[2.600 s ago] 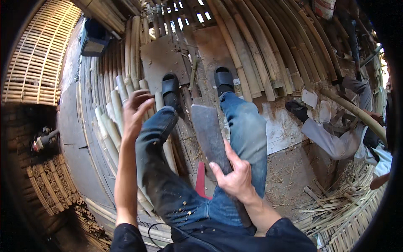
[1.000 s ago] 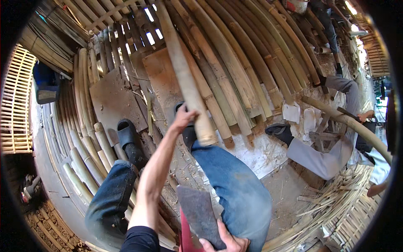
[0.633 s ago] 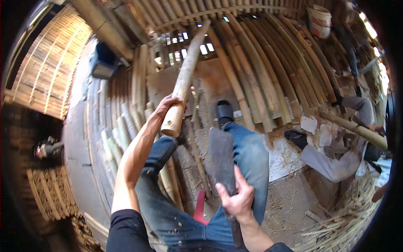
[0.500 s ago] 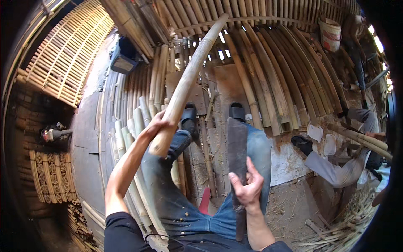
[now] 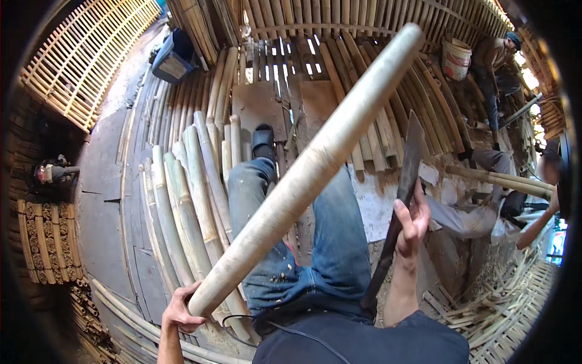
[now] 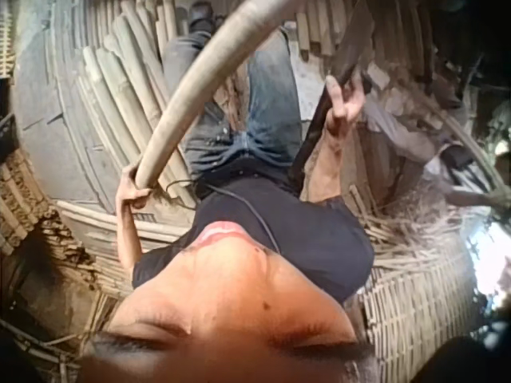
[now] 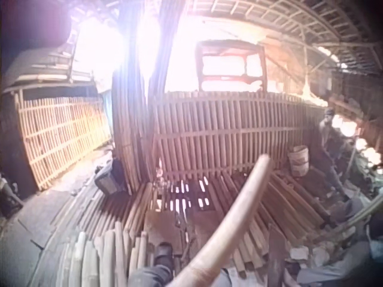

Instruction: The person is using a large cleaver to scrape and shape the surface of a bamboo pole.

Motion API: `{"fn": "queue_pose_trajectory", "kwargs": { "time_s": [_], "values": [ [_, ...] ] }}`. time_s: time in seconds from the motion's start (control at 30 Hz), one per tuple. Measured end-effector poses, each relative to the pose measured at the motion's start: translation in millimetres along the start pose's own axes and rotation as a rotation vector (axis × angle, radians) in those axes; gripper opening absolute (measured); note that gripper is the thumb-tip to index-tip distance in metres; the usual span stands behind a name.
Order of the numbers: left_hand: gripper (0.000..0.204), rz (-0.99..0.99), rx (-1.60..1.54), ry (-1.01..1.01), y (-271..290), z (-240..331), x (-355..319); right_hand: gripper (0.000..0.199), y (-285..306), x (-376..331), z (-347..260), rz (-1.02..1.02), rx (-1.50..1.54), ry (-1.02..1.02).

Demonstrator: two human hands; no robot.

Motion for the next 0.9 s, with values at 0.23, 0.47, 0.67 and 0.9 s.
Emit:
{"fn": "queue_pose_trajectory", "kwargs": {
  "time_s": [0.23,0.47,0.67,0.9],
  "values": [
    [0.081,0.125,0.758,-0.111,28,-47,-18,0.072,-34,-12,26,-0.110,-0.073,-0.044],
    [0.095,0.113,0.979,-0.173,18,-17,23,0.075,-57,-26,37,-0.160,-0.270,-0.027],
    [0.089,0.145,1.040,-0.119,-5,-1,67,0.078,-54,-14,64,-0.151,-0.404,-0.150],
    [0.068,0.194,1.171,-0.019,52,6,73,0.081,-41,17,57,-0.068,-0.394,-0.103]
  ]
}}
Point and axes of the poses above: each hand's wrist, its own x-axis towards the middle knuckle, its own y-axis out of the back of the hand, z = x × y, the point moved 10 cm from there along x, towards the middle knuckle, and after that the axes turned 10 degrees about -y, right-handed, at the moved point
